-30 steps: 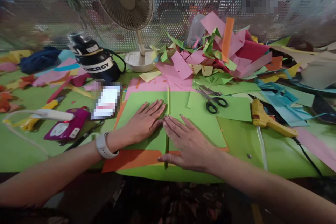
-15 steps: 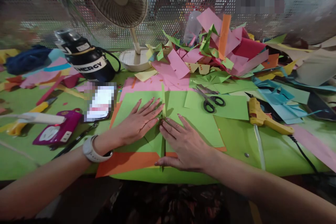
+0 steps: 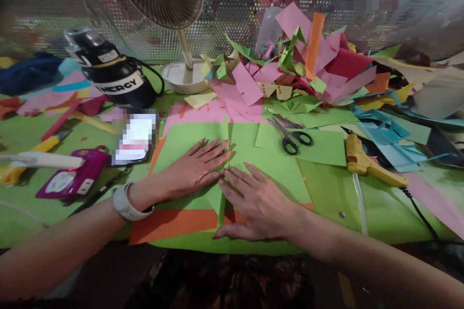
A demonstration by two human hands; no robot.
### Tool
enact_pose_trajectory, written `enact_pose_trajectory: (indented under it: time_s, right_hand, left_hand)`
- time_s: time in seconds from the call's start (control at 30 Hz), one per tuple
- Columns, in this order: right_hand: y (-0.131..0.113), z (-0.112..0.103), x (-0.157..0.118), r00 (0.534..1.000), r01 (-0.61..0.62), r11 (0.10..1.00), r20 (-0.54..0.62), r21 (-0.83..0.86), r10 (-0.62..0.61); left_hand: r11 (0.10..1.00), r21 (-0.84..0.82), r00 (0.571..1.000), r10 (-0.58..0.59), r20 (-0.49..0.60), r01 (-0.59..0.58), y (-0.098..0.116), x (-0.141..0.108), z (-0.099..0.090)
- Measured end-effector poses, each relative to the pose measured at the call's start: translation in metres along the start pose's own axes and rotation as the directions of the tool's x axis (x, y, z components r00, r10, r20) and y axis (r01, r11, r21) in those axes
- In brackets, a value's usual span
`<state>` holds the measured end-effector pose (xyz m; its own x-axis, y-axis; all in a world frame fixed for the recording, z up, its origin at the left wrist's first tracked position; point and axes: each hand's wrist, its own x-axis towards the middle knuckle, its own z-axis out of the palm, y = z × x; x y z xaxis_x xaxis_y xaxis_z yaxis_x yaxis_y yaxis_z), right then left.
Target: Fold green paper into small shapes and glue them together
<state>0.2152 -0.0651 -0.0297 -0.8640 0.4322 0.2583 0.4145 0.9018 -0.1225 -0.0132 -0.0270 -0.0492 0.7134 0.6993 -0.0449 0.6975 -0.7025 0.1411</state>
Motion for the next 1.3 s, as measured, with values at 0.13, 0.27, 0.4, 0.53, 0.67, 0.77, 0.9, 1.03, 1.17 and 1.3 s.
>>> enact_pose_trajectory:
  time_s: [0.13,0.27,0.4,0.53,0.67,0.77,0.9,1.03,1.17,1.3]
  right_hand:
    - [0.001,-0.005,0.003,0.988,0.063,0.993,-0.133,-0.099,-0.075]
    - [0.005,-0.006,0.007,0.958,0.224,0.955,-0.135,-0.193,-0.252]
    - [0.009,-0.003,0.007,0.975,0.166,0.979,-0.128,-0.122,-0.181]
    - [0.013,-0.004,0.002,0.990,0.101,0.995,-0.097,0.008,-0.100]
    - [0.014,-0.002,-0.005,0.996,0.039,0.990,-0.087,0.135,-0.027]
    - [0.016,0.004,-0.007,0.992,-0.001,0.964,-0.120,0.266,0.035]
    - [0.018,0.010,-0.004,0.970,-0.118,0.899,-0.143,0.421,0.194]
    - [0.016,0.009,0.004,0.935,-0.241,0.798,-0.089,0.553,0.344]
    - [0.010,0.008,0.013,0.859,-0.431,0.760,-0.035,0.487,0.510]
    - [0.005,0.008,0.019,0.772,-0.603,0.724,0.018,0.334,0.635]
  left_hand:
    - [1.000,-0.002,0.999,0.029,-0.019,-0.029,-0.002,0.000,0.005]
    - [1.000,-0.001,0.999,0.020,-0.031,-0.020,-0.003,0.000,0.008]
    - [1.000,-0.005,0.999,0.024,-0.032,-0.024,-0.003,0.001,0.007]
    - [1.000,-0.024,0.999,-0.013,-0.035,0.012,0.003,0.000,0.007]
    - [0.996,-0.039,0.993,-0.080,-0.085,0.077,0.012,-0.001,0.008]
    - [0.995,-0.042,0.992,-0.091,-0.085,0.088,0.014,-0.001,0.008]
    - [0.998,-0.024,0.996,-0.065,-0.061,0.063,0.013,-0.002,0.005]
    - [0.998,-0.004,0.997,-0.057,-0.057,0.057,0.015,-0.002,0.003]
    - [0.997,-0.024,0.997,-0.070,-0.039,0.069,0.014,-0.002,0.002]
    - [0.995,-0.072,0.998,-0.067,-0.004,0.066,0.008,0.000,-0.001]
